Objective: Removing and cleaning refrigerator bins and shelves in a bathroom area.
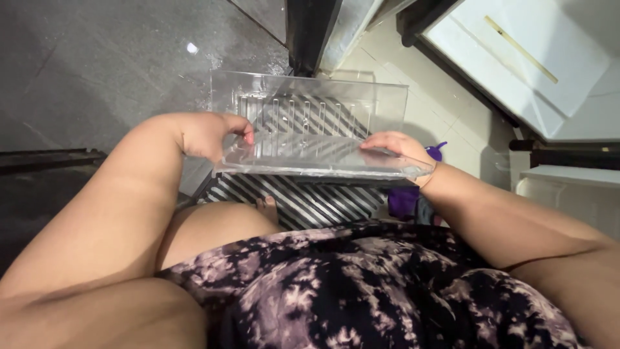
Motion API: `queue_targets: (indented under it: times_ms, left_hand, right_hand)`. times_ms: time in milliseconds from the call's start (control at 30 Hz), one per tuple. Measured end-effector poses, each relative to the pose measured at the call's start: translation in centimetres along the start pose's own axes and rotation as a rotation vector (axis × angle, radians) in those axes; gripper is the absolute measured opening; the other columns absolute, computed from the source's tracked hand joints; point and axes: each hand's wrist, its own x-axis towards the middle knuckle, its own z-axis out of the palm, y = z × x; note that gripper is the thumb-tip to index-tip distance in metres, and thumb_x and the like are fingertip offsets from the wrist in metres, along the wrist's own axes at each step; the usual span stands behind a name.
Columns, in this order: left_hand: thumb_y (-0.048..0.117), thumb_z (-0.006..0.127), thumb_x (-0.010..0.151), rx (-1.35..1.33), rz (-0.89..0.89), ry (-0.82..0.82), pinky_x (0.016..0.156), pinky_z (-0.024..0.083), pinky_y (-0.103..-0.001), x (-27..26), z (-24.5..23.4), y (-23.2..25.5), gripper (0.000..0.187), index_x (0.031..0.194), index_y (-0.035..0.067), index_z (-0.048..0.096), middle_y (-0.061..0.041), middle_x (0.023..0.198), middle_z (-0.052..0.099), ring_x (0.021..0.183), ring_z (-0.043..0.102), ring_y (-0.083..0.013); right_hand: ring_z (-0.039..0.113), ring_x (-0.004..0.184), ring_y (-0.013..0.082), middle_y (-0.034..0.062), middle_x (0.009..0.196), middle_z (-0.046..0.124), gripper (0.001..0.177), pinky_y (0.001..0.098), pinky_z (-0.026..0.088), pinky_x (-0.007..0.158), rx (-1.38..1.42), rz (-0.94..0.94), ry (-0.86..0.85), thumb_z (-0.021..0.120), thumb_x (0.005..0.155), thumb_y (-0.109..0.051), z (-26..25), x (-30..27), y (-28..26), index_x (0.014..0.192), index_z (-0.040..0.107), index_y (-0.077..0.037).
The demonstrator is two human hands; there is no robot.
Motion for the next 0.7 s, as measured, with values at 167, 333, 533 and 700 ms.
queue_targets:
  times_ms: [167, 333, 533, 700]
  left_hand:
    - [0.011, 0.089, 0.064, -0.013, 0.027, 0.146, 0.087, 0.052, -0.039, -1.3, -0.5, 1.6, 0.038, 0.096, 0.015, 0.068, -0.002, 0.1, 0.077, 0.104, 0.067, -0.021]
    - [0.009, 0.083, 0.065, 0.102, 0.107, 0.422, 0.078, 0.054, -0.042, -2.5, -1.7, 2.1, 0.034, 0.095, 0.017, 0.068, -0.005, 0.094, 0.074, 0.089, 0.069, -0.0274]
    - [0.012, 0.073, 0.075, 0.241, 0.227, 0.583, 0.078, 0.053, -0.045, -2.3, -2.0, 2.3, 0.029, 0.103, 0.016, 0.07, -0.01, 0.102, 0.071, 0.092, 0.067, -0.0345]
    - [0.024, 0.061, 0.099, -0.175, -0.079, 0.534, 0.086, 0.053, -0.043, -2.6, -2.3, 4.0, 0.015, 0.101, 0.017, 0.074, -0.008, 0.101, 0.075, 0.096, 0.07, -0.0305]
  right_hand:
    - [0.072, 0.107, 0.0336, 0.0206, 0.115, 0.073, 0.034, 0.0369, 0.057, 0.093, -0.065, -0.467, -0.123, 0.07, 0.083, -0.005, -1.9, 2.1, -2.6, 0.117, 0.067, 0.001]
    - [0.076, 0.096, 0.0211, 0.011, 0.11, 0.078, 0.02, 0.0308, 0.062, 0.092, 0.298, 0.115, -0.126, 0.075, 0.093, -0.005, -0.4, 0.6, 0.3, 0.113, 0.075, -0.008]
    - [0.072, 0.108, 0.022, 0.0146, 0.123, 0.072, 0.021, 0.0312, 0.058, 0.099, 0.508, 0.128, -0.066, 0.07, 0.096, -0.007, -2.0, 1.5, 0.1, 0.116, 0.07, -0.003]
    - [0.071, 0.107, 0.0243, 0.0197, 0.125, 0.071, 0.022, 0.0274, 0.057, 0.099, -0.161, -0.457, -0.033, 0.065, 0.096, -0.003, -3.1, 2.7, 0.2, 0.117, 0.07, 0.001]
